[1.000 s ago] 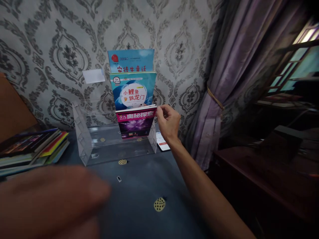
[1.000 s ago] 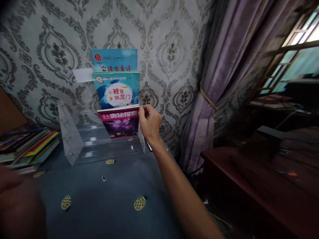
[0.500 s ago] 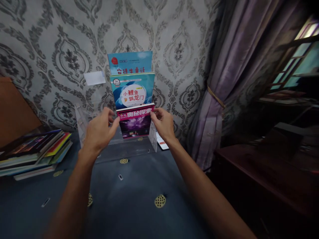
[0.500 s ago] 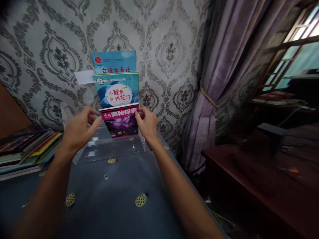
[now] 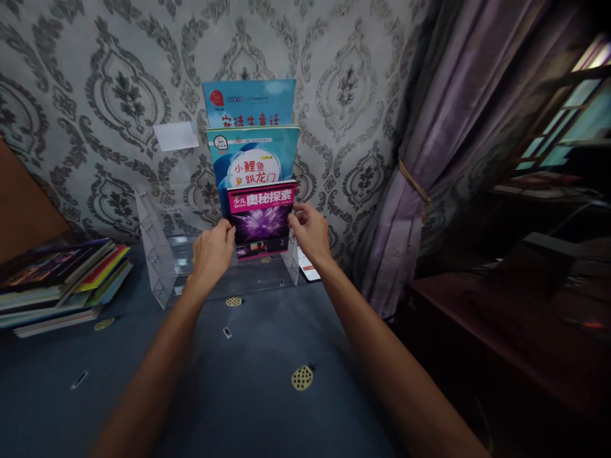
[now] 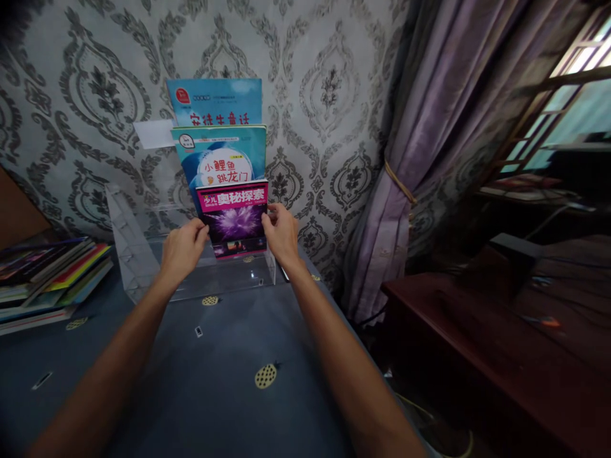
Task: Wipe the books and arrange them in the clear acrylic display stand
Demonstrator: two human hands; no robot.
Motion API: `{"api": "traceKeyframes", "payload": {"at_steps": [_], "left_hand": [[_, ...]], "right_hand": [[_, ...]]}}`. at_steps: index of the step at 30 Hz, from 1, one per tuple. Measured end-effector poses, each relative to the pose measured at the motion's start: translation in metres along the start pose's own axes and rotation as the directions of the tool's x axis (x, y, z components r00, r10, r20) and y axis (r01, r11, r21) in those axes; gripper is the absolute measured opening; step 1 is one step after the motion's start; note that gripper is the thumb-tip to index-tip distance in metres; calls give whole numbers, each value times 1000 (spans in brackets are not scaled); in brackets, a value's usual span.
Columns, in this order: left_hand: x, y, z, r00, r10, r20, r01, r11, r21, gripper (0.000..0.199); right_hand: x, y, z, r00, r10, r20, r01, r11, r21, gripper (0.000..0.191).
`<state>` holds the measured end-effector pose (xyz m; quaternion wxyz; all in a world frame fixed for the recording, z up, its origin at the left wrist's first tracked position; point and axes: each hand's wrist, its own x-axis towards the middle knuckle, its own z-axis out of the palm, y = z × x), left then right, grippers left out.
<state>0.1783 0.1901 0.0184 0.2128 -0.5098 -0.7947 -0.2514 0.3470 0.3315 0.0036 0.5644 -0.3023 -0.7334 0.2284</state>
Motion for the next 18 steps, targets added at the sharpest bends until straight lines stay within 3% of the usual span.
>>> {"api": "traceKeyframes", "payload": {"at_steps": [11, 18], "left_hand": [[2, 1, 2, 997, -39, 68, 40, 999, -3, 25], [2, 3, 0, 991, -66, 114, 66, 998, 2, 28]], "right_hand": [[3, 6, 2, 1000, 21, -3, -21, 1000, -10, 27], [0, -1, 1, 999, -16, -41, 18, 999, 33, 6]]}}
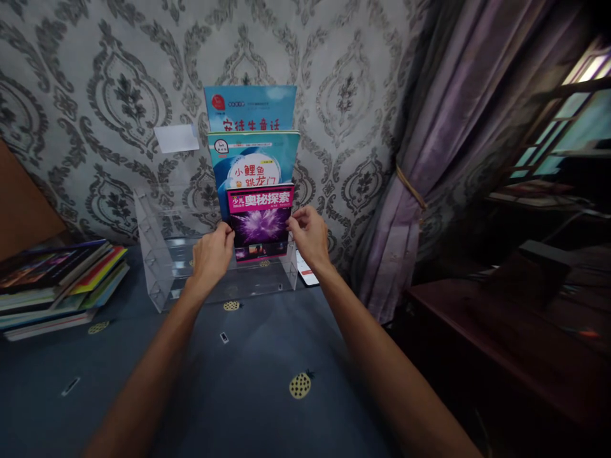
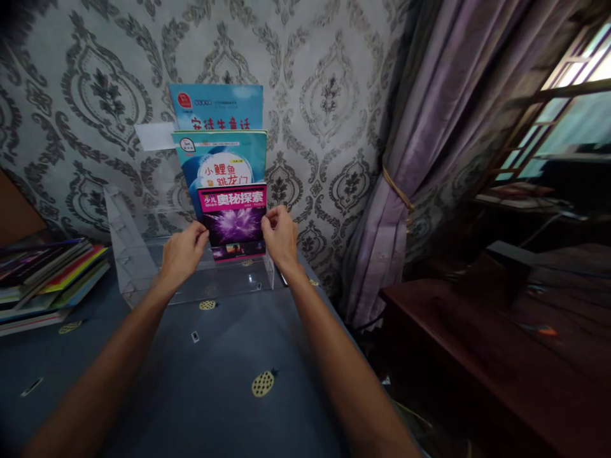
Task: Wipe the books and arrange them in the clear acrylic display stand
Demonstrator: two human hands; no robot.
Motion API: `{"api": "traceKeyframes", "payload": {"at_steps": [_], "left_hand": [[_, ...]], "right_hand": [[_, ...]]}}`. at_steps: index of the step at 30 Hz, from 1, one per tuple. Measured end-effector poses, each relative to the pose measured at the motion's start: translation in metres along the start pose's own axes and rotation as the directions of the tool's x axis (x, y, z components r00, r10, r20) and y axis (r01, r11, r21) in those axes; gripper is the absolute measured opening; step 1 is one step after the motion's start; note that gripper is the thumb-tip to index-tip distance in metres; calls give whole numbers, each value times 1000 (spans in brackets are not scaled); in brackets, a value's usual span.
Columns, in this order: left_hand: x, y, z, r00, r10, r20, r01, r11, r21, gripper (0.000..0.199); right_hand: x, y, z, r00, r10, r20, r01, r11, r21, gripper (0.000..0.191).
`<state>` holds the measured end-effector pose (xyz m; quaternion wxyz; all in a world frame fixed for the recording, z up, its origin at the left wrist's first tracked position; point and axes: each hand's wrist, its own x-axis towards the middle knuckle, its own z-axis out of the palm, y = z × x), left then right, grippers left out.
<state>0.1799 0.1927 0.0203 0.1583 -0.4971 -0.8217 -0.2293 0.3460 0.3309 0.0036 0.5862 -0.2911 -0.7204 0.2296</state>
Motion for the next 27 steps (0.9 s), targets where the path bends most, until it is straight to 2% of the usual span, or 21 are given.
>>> {"api": "traceKeyframes", "payload": {"at_steps": [5, 10, 27], "left_hand": [[1, 0, 1, 1000, -7, 4, 6, 1000, 27, 29], [2, -1, 2, 1000, 4, 10, -4, 1000, 31, 30], [0, -1, -7, 999, -27, -27, 27, 1000, 14, 33]], "right_hand": [[-2, -4, 5, 996, -6, 93, 2, 999, 42, 15], [-5, -6, 7, 986, -24, 163, 27, 999, -16, 23], [-5, -8, 5, 988, -23, 151, 24, 1000, -8, 27]]}}
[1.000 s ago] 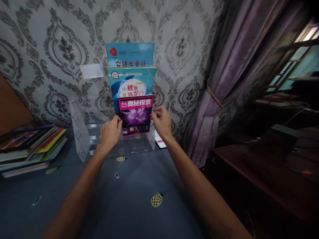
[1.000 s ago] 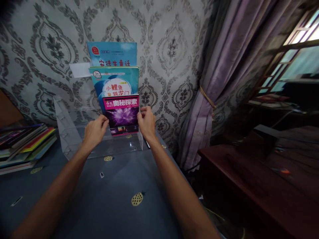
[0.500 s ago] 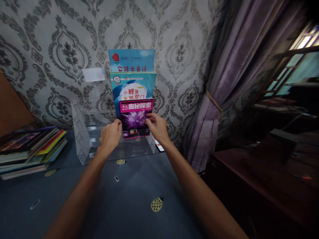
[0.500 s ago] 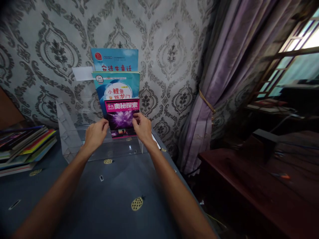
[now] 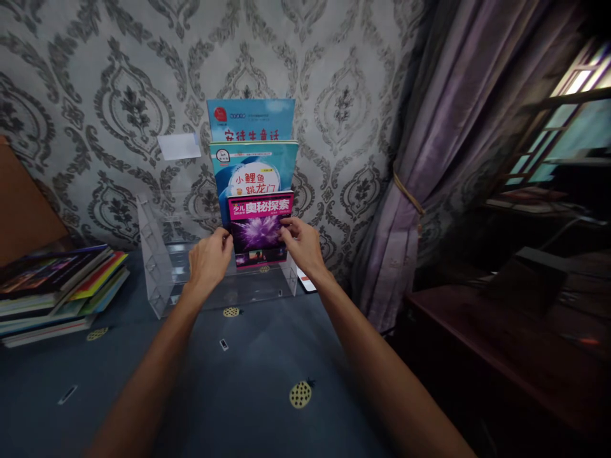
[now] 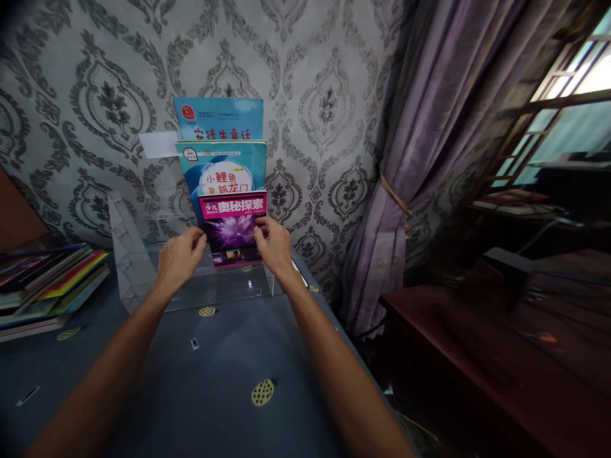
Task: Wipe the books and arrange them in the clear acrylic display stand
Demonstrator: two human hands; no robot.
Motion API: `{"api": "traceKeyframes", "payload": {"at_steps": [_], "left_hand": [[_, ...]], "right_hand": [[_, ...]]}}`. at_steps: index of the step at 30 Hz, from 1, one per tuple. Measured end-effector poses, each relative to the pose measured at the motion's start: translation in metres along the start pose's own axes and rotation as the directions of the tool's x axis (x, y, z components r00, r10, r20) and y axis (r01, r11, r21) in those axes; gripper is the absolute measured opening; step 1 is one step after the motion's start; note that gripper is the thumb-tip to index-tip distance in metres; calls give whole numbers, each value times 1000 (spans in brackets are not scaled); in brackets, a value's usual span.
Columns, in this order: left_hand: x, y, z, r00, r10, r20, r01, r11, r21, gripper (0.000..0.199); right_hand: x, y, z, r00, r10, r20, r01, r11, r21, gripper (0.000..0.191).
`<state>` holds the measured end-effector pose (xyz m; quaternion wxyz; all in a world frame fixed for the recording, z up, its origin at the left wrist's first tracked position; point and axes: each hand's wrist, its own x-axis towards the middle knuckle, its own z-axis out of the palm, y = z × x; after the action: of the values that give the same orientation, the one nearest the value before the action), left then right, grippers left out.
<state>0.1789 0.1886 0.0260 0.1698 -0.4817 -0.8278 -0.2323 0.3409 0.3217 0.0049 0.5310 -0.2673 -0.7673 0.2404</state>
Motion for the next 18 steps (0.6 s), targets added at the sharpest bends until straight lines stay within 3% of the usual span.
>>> {"api": "traceKeyframes", "payload": {"at_steps": [18], "left_hand": [[-6, 0, -11, 996, 44, -79, -56, 987, -151, 29]], "right_hand": [[-1, -34, -17, 998, -54, 24, 54, 999, 3, 18]]}}
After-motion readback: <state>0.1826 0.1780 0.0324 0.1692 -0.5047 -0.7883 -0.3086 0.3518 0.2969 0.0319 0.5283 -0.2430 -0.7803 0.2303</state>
